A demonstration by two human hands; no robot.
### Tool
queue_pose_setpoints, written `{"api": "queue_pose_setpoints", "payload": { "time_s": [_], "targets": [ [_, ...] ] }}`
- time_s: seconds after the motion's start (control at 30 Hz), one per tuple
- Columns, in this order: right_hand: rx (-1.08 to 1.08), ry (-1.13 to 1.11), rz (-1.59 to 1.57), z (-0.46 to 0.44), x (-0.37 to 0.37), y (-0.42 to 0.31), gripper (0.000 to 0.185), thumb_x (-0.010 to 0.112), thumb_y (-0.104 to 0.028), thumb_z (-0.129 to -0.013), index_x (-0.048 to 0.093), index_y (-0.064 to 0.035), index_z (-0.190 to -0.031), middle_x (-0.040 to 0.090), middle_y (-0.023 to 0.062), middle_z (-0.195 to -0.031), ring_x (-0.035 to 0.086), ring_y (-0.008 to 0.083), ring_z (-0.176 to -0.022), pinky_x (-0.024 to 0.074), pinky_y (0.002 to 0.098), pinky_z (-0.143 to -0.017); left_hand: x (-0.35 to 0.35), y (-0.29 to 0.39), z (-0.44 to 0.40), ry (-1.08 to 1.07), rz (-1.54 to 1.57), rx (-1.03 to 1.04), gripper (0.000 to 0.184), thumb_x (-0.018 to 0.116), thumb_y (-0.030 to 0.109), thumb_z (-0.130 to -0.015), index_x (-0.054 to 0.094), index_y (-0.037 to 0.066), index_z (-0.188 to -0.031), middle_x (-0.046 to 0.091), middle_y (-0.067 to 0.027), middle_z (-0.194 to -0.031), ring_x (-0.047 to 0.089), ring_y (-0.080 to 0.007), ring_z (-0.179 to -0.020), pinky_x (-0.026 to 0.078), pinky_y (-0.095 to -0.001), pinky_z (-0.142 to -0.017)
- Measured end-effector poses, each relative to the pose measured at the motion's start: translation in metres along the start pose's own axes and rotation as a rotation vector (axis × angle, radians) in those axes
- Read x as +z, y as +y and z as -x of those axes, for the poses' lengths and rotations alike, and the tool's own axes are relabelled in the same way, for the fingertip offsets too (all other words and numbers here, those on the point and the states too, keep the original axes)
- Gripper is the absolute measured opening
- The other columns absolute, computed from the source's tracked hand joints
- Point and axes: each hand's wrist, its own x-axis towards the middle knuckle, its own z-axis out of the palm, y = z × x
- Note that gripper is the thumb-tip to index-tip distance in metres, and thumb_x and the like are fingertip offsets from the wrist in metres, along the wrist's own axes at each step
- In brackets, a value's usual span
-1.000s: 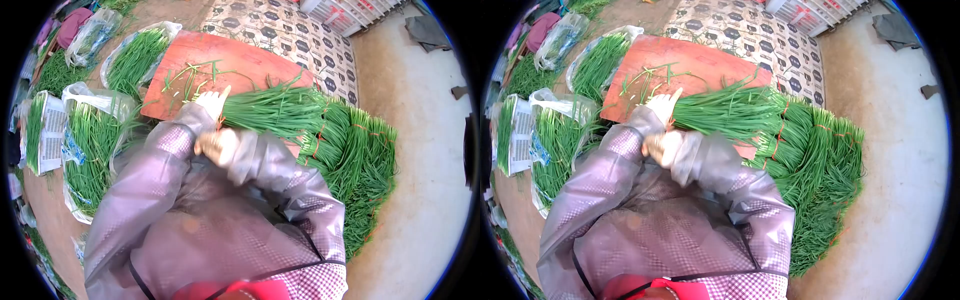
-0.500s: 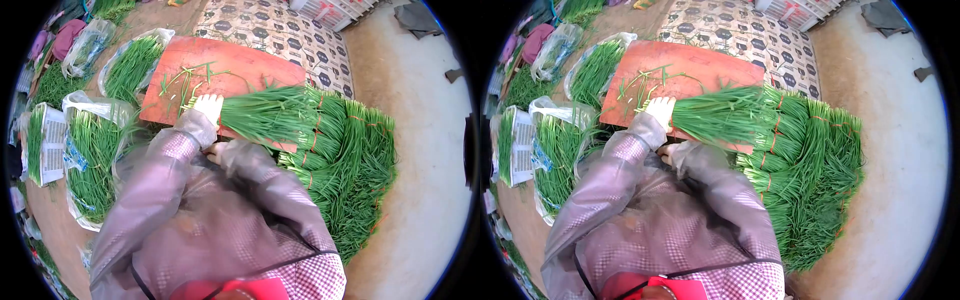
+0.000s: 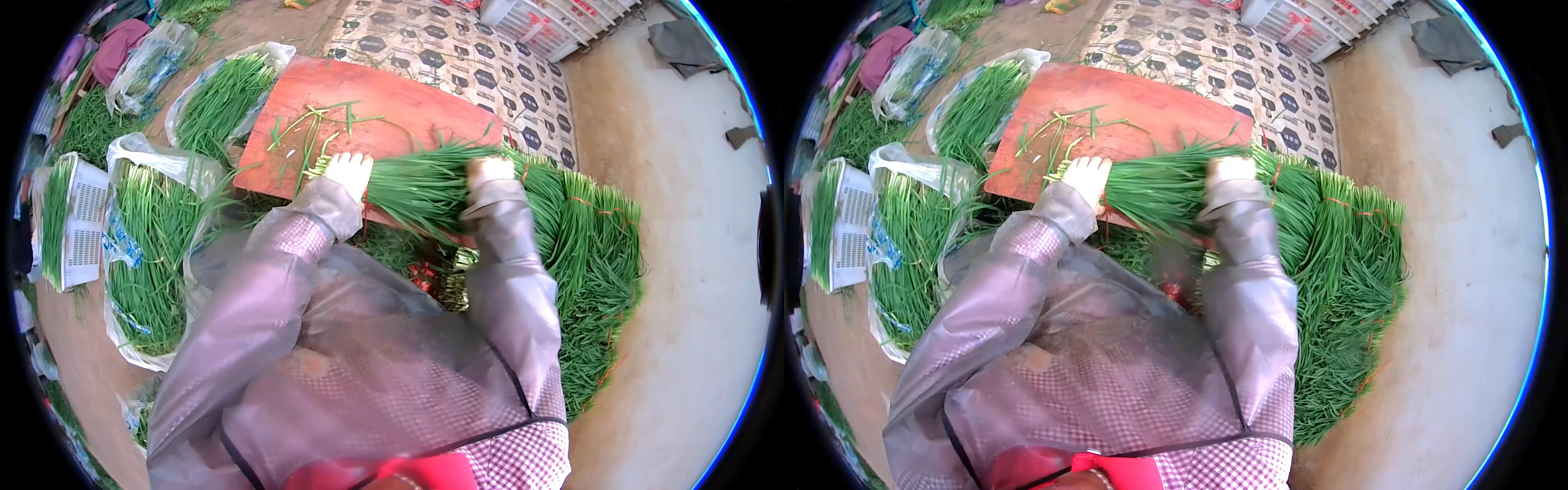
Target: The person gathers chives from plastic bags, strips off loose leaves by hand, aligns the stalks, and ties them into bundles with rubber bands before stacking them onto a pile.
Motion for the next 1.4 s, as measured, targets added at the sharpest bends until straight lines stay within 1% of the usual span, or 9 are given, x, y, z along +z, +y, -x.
{"api": "queue_pose_setpoints", "payload": {
  "time_s": [0.17, 0.37, 0.4, 0.57, 0.77, 0.97, 1.03, 1.2, 1.4],
  "targets": [
    [0.111, 0.548, -0.604, -0.015, -0.052, 0.041, 0.036, 0.054, -0.038, -0.089, 0.061, -0.0154, -0.116, 0.066, 0.0165, -0.089, 0.065, 0.0304, -0.08, 0.0517, 0.0415, -0.069, -0.005, 0.002, -0.003, -0.027, 0.004, -0.009, 0.086, 0.079, 0.023, -0.054, 0.04, -0.001, -0.127, 0.051, -0.016, -0.115, 0.049, -0.0318, -0.109, 0.037, -0.0414, -0.097],
    [-0.135, -0.287, -0.202, -0.05, -0.047, -0.061, 0.044, 0.056, -0.047, -0.084, 0.058, -0.023, -0.121, 0.062, 0.0161, -0.114, 0.058, 0.0348, -0.107, 0.0469, 0.0407, -0.092, -0.003, -0.002, -0.001, -0.002, 0.042, 0.019, 0.085, 0.078, 0.023, -0.053, 0.041, -0.001, -0.126, 0.051, -0.0164, -0.114, 0.049, -0.0323, -0.108, 0.037, -0.0414, -0.097],
    [-0.098, 0.082, -0.211, -0.043, -0.016, -0.057, 0.042, 0.057, -0.044, -0.084, 0.06, -0.0208, -0.119, 0.062, 0.0167, -0.114, 0.059, 0.0348, -0.105, 0.0476, 0.0402, -0.09, -0.002, -0.004, -0.003, -0.002, 0.039, 0.016, 0.085, 0.078, 0.023, -0.053, 0.041, -0.001, -0.126, 0.051, -0.0164, -0.114, 0.049, -0.0323, -0.108, 0.037, -0.0414, -0.097],
    [0.402, 0.144, -0.795, -0.078, 0.008, 0.08, 0.023, 0.062, -0.032, -0.085, 0.071, -0.0137, -0.098, 0.069, 0.0103, -0.09, 0.064, 0.0281, -0.092, 0.0484, 0.0333, -0.081, 0.003, -0.002, -0.002, 0.057, 0.051, -0.002, 0.085, 0.079, 0.023, -0.05, 0.042, 0.001, -0.124, 0.052, -0.016, -0.112, 0.05, -0.0318, -0.108, 0.038, -0.0423, -0.096],
    [0.177, 0.714, -1.733, -0.027, -0.051, 0.146, 0.015, 0.066, -0.017, -0.083, 0.07, -0.0035, -0.086, 0.057, -0.0006, -0.065, 0.041, 0.0052, -0.056, 0.0321, 0.0217, -0.053, 0.001, 0.002, -0.002, 0.057, 0.025, -0.016, 0.082, 0.078, 0.024, -0.051, 0.043, 0.002, -0.122, 0.053, -0.0146, -0.109, 0.05, -0.0314, -0.107, 0.039, -0.0416, -0.096],
    [0.148, -0.352, -0.922, 0.031, -0.084, 0.044, 0.058, 0.061, -0.055, -0.081, 0.067, 0.0002, -0.1, 0.068, 0.0141, -0.092, 0.063, 0.0227, -0.081, 0.0485, 0.0358, -0.079, -0.003, 0.004, -0.003, -0.012, 0.004, -0.052, 0.083, 0.079, 0.022, -0.051, 0.043, 0.002, -0.123, 0.052, -0.0144, -0.11, 0.05, -0.0311, -0.107, 0.039, -0.0412, -0.096],
    [-0.022, -0.332, -0.618, 0.035, -0.054, 0.003, 0.051, 0.061, -0.051, -0.083, 0.069, -0.0009, -0.09, 0.069, 0.0123, -0.083, 0.062, 0.0292, -0.085, 0.047, 0.0375, -0.08, 0.002, 0.004, -0.001, 0.077, 0.015, -0.033, 0.083, 0.08, 0.021, -0.051, 0.043, 0.002, -0.123, 0.052, -0.0144, -0.111, 0.05, -0.0311, -0.108, 0.039, -0.0413, -0.096],
    [0.257, 0.144, -2.029, 0.015, -0.02, 0.039, 0.021, 0.054, -0.018, -0.091, 0.064, -0.0057, -0.076, 0.056, -0.0003, -0.063, 0.05, 0.0107, -0.052, 0.0393, 0.026, -0.049, -0.007, 0.005, 0.002, 0.059, 0.014, -0.019, 0.072, 0.075, 0.02, -0.057, 0.044, 0.003, -0.119, 0.052, -0.014, -0.109, 0.05, -0.0299, -0.105, 0.038, -0.0403, -0.094],
    [-0.37, 0.159, -0.91, 0.011, -0.041, -0.019, 0.021, 0.059, -0.025, -0.086, 0.066, -0.0133, -0.102, 0.066, 0.0107, -0.082, 0.065, 0.0254, -0.08, 0.0503, 0.0373, -0.072, -0.007, 0.006, 0.001, 0.028, 0.016, -0.032, 0.081, 0.078, 0.021, -0.054, 0.043, 0.001, -0.123, 0.052, -0.0143, -0.112, 0.049, -0.0308, -0.109, 0.037, -0.0406, -0.097]
  ]
}}
